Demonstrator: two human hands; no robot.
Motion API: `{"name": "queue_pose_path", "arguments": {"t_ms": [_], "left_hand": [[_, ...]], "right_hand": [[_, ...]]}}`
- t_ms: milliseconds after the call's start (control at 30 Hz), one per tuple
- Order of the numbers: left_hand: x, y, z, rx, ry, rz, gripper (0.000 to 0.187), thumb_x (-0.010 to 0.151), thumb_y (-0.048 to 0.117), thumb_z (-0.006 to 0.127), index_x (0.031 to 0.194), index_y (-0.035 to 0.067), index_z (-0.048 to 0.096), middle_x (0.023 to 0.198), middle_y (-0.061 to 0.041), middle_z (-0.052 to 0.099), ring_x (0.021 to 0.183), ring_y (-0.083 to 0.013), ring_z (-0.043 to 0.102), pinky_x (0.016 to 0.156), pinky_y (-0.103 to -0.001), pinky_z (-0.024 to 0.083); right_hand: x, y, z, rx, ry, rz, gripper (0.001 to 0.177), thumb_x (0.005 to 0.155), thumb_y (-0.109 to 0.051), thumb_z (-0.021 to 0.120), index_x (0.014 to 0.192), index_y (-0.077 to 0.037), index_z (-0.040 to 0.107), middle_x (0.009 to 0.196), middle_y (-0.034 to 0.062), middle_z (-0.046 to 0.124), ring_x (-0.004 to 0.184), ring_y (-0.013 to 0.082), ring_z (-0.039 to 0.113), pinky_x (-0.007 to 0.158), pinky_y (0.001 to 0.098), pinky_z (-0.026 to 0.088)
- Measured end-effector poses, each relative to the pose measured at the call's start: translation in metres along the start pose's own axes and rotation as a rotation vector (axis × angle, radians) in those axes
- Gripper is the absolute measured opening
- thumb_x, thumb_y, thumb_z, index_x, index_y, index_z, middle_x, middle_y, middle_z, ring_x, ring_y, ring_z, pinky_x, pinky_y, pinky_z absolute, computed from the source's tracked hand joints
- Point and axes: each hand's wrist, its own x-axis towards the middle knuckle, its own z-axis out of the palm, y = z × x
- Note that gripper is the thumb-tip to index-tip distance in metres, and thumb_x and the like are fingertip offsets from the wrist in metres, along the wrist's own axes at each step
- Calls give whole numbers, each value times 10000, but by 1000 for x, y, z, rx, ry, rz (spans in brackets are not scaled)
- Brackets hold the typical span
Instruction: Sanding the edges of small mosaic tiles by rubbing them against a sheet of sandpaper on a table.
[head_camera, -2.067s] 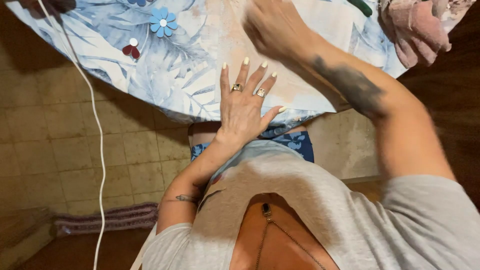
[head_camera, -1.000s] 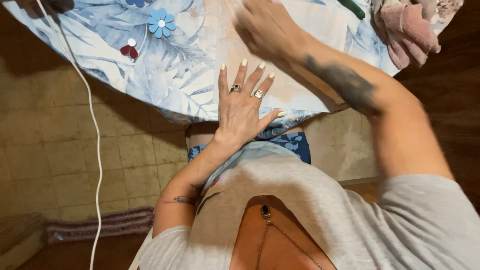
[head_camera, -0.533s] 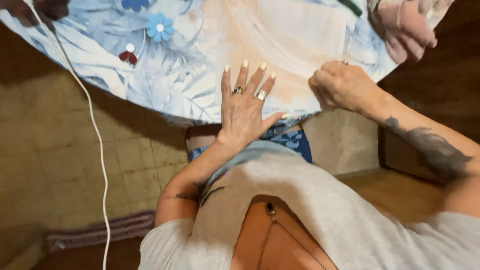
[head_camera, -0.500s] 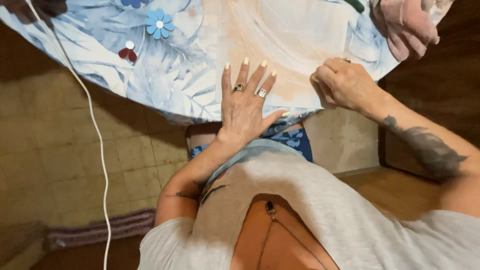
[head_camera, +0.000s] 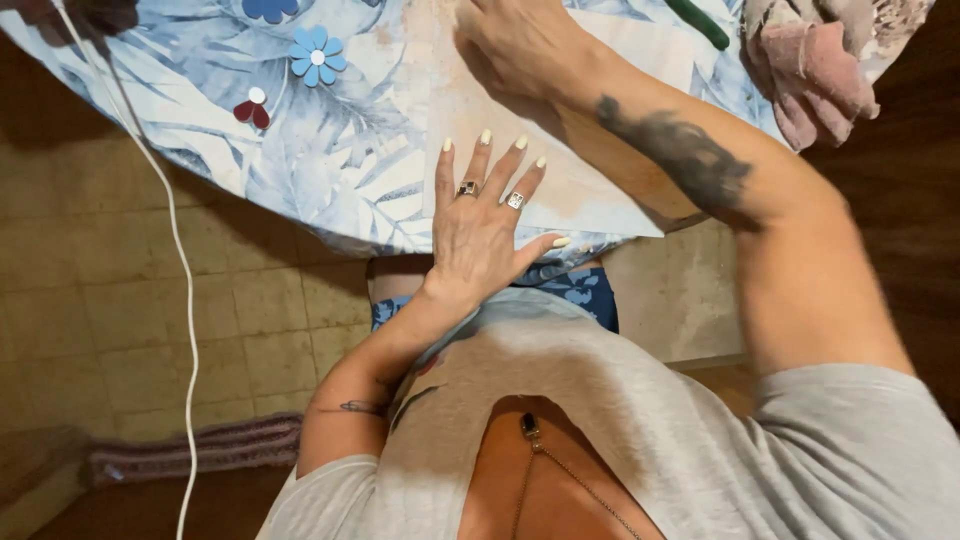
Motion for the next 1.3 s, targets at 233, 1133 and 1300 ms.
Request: {"name": "queue_pose_path", "arguments": {"t_ms": [233,1133,1300], "left_hand": [[-2,-1,4,-162,65,-20,642,691,571,575,1149,126,515,1207,-89,463,1194,-339,336,1030,-528,22],[39,30,-14,-1119,235,-104,251,842,20,519,1091,-3,537,1039,-141,591,967,-245,586,818,-315,494],[29,28,-19,-964,239,-77,238,841,20,511,1077,0,539,1026,-139,591,957,-267,590,821,-336,488]], "right_hand": [[-189,4,-54,136,-552,-30,137,804,-202,390,863,-102,463,759,61,476,702,259,526,578,359,442],[-91,-81,-85,946,445,861,218,917,-108,424,788,-10,571,489,49,413,496,108,367,495,255,373],[-119,-77,-70,864,340,749,165,894,-101,475,810,11,562,535,102,433,486,228,449,493,305,390]]}}
